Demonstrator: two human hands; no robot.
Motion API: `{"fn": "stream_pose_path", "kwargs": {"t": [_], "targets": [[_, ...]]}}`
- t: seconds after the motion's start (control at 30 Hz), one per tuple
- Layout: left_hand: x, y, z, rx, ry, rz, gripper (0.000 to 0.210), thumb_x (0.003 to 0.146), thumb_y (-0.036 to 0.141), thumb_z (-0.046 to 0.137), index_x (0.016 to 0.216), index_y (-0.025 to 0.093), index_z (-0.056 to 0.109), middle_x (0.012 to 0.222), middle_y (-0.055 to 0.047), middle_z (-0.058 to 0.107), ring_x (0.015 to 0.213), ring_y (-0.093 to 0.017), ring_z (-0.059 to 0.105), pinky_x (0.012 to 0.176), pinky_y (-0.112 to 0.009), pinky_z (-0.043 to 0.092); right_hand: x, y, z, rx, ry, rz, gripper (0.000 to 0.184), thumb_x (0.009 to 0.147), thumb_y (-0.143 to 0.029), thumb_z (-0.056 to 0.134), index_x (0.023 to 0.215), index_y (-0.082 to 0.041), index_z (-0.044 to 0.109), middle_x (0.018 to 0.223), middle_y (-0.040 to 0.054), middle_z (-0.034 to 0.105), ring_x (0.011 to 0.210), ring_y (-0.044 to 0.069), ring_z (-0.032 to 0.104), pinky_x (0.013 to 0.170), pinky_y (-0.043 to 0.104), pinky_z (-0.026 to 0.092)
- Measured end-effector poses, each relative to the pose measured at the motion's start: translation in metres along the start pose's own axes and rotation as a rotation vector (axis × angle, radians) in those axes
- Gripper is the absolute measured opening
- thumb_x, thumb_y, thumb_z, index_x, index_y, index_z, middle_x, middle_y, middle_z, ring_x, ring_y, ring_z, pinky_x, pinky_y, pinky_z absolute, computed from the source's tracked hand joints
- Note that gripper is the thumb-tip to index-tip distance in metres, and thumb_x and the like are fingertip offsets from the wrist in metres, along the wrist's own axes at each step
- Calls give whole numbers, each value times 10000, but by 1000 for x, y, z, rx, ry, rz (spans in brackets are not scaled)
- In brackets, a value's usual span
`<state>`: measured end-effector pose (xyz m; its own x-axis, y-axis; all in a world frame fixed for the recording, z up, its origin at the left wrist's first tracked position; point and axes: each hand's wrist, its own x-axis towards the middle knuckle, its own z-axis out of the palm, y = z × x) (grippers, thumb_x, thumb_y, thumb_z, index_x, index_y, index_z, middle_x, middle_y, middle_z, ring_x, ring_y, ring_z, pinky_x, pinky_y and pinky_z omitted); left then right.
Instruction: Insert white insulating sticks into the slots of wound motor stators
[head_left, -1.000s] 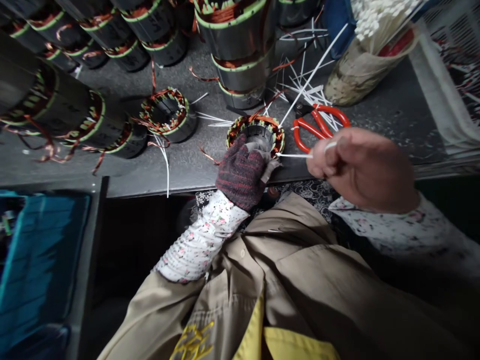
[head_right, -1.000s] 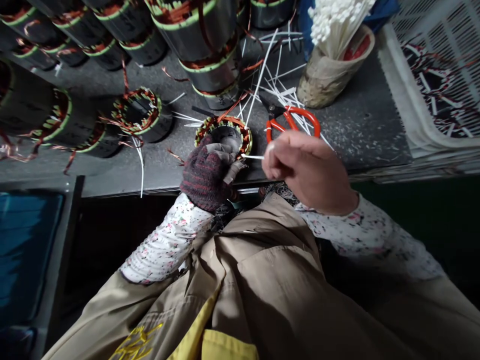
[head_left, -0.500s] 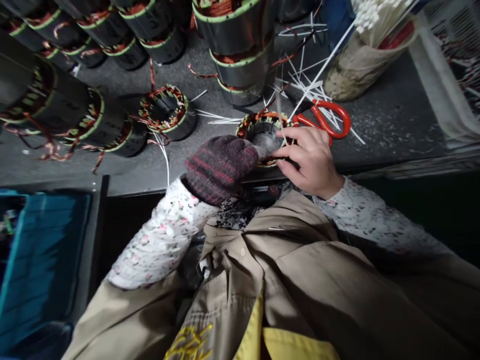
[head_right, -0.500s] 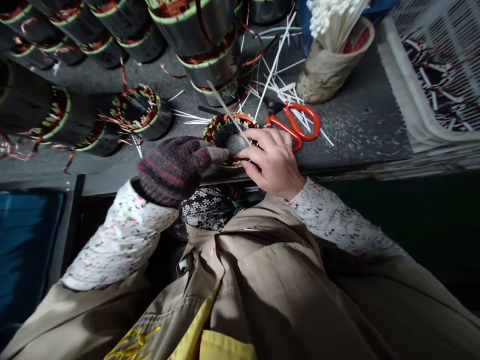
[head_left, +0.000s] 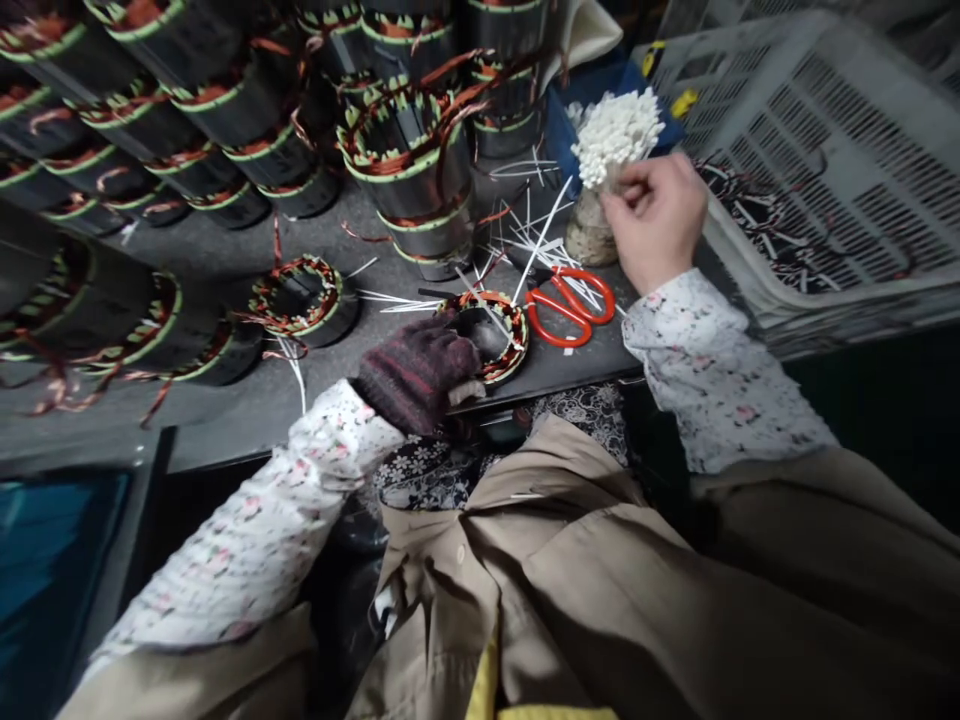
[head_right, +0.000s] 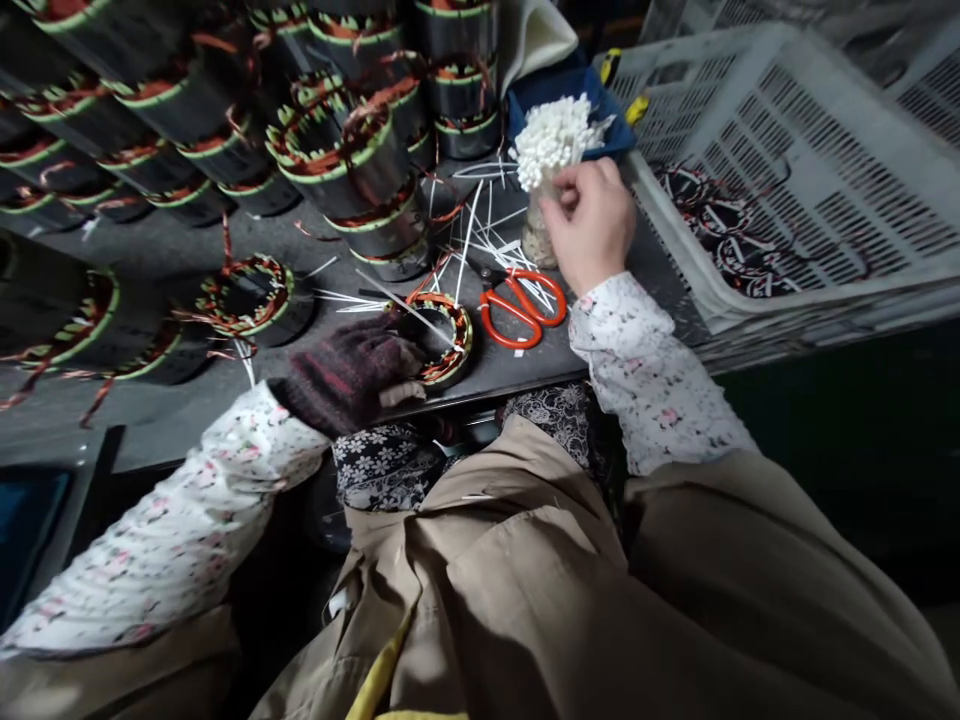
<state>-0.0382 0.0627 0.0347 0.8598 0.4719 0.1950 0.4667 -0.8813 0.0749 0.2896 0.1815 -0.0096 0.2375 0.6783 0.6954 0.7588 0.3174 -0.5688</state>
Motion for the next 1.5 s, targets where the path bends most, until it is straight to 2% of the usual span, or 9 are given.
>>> {"fn": "stream_pose_path", "kwargs": {"t": [0.2, 0.3, 0.47, 0.6, 0.73, 0.9, 1.07, 1.27, 1.5], "targets": [[-12, 23, 29, 63, 336, -112, 186, 976, 359, 630, 955, 178, 669, 856, -79, 760, 842, -241, 741, 1003, -497, 625, 9, -7, -14, -78, -100, -143, 145, 944, -355, 611, 856, -342, 725, 910, 9, 754, 915, 270, 712, 821, 487, 571], [-9, 35, 37, 109, 445, -169, 144, 975, 304, 644, 981, 162, 663, 863, -77, 762, 856, -243, 746, 987, -500, 634, 0, -13, -26, 13, -82, -105, 126, 981, -368, 594, 905, -336, 690, 858, 4, 760, 787, 229, 743, 716, 423, 605], [-1, 45, 45, 115, 522, -335, 161, 972, 331, 651, 994, 171, 655, 1031, -83, 785, 983, -240, 756, 1089, -514, 580, -45, -58, -45, 276, -25, -158, 75, 1020, -309, 581, 1033, -283, 650, 982, 39, 781, 832, 191, 774, 731, 355, 627], [-3, 47, 48, 66, 483, -394, 242, 964, 409, 658, 1037, 178, 648, 1106, -86, 775, 1066, -237, 743, 1163, -511, 530, -99, -98, -70, 231, -246, -438, 118, 970, -193, 602, 979, -282, 679, 944, 5, 794, 857, 192, 777, 760, 346, 647], [-6, 48, 47, 52, 502, -393, 427, 977, 391, 644, 1329, 172, 544, 1204, -100, 751, 1140, -235, 729, 1163, -466, 539, -133, -102, -89, 289, -382, -595, 260, 931, -100, 599, 1096, -281, 683, 1007, 15, 811, 857, 178, 790, 707, 294, 656], [-5, 51, 46, 49, 461, -424, 733, 960, 384, 679, 1559, 168, 317, 1269, -136, 723, 1170, -267, 717, 1199, -499, 494, -150, -95, -92, 521, -415, -521, 131, 959, -222, 540, 960, -310, 638, 1068, 67, 804, 952, 254, 786, 688, 424, 673], [-4, 52, 47, -17, 414, -459, 756, 961, 342, 671, 1591, 207, 274, 1396, -141, 665, 1258, -286, 677, 1251, -536, 427, -158, -106, -94, 552, -441, -312, 211, 959, -235, 528, 794, -341, 607, 750, -4, 765, 606, 224, 713, 468, 394, 557], [-5, 50, 47, 15, 422, -440, 721, 982, 406, 653, 1568, 163, 310, 1424, -164, 647, 1287, -281, 662, 1245, -494, 439, -152, -118, -94, 517, -529, -194, 226, 942, -145, 523, 806, -275, 650, 724, -11, 744, 589, 167, 692, 556, 310, 548], [-3, 48, 52, -46, 446, -457, 690, 998, 399, 614, 1566, 209, 270, 1496, -162, 580, 1418, -309, 569, 1238, -529, 448, -151, -135, -52, 678, -446, 9, 266, 1019, -280, 539, 790, -225, 663, 704, -3, 723, 618, 133, 678, 597, 269, 539]]}}
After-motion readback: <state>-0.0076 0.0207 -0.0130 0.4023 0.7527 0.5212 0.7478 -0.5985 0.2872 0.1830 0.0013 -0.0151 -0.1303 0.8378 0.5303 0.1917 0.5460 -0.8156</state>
